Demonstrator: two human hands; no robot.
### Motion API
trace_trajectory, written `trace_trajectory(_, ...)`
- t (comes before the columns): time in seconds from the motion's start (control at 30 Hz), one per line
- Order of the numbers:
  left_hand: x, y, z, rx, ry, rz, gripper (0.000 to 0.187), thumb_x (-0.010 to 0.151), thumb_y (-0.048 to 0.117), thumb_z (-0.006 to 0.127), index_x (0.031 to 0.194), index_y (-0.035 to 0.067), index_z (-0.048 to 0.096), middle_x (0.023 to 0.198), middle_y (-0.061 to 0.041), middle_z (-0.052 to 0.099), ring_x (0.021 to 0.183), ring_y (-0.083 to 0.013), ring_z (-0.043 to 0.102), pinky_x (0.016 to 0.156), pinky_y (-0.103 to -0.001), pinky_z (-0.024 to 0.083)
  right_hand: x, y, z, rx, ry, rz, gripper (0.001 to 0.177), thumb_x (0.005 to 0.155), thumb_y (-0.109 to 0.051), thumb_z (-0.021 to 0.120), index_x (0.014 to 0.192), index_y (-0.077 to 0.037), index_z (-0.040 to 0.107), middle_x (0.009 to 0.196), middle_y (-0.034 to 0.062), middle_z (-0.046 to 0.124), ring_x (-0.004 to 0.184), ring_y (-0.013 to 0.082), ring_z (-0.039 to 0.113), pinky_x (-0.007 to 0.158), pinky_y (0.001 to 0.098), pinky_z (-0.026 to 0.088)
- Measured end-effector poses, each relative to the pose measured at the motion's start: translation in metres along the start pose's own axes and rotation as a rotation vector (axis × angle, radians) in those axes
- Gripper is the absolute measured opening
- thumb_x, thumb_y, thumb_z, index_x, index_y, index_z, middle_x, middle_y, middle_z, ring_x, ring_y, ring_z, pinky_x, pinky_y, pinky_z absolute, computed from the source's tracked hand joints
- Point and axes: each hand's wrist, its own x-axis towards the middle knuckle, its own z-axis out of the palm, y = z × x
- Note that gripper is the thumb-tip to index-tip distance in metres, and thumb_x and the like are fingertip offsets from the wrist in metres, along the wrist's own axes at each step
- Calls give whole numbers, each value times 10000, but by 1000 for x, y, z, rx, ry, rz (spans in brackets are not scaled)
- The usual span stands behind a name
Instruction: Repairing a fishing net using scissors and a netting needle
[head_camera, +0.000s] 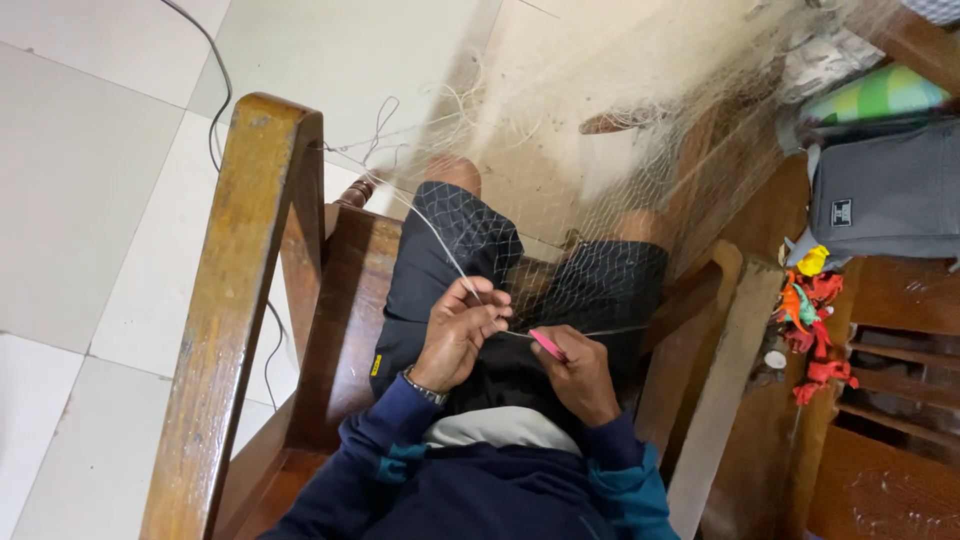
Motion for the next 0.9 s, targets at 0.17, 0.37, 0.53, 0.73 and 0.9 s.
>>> trace_trajectory(0.17, 1, -3, -1, 59, 8, 20, 378, 712, -121, 629, 1048, 5, 507, 898, -211, 630, 771, -247, 670, 620, -263, 587, 1, -1, -1, -22, -11, -11, 51, 749, -81, 689, 795, -95, 707, 780, 89, 688, 657, 266, 652, 563, 336, 496)
trace_trajectory(0.37, 5, 9, 8, 17, 38, -17, 292, 760, -51, 621, 1028, 7, 523, 870, -205, 645, 711, -220, 672, 536, -238, 578, -3, 8, 1, -53, -42, 0, 50, 740, -86, 688, 776, -111, 711, 732, 77, 683, 599, 244, 633, 526, 330, 480)
trace_trajectory(0.53, 22, 25, 14, 23, 69, 36, 259, 782, -8, 626, 1024, 29, 539, 925, -205, 648, 703, -206, 669, 443, -201, 530, -4, 17, 2, -91, -75, 10, 35, 729, -94, 698, 758, -109, 711, 669, 88, 660, 545, 246, 611, 486, 331, 461)
trace_trajectory(0.73, 32, 26, 16, 30, 109, 107, 294, 738, -39, 673, 986, 26, 530, 896, -208, 666, 616, -186, 661, 318, -159, 437, -3, 15, 4, -116, -91, 43, 29, 727, -102, 692, 732, -127, 707, 634, 76, 648, 511, 225, 591, 468, 315, 448)
trace_trajectory(0.9, 29, 20, 10, -25, 159, 128, 292, 728, -78, 655, 958, 54, 534, 794, -170, 669, 604, -183, 647, 345, -163, 437, -2, 9, 4, -88, -88, 66, 38, 737, -95, 685, 739, -119, 714, 594, 80, 626, 503, 189, 577, 467, 297, 447)
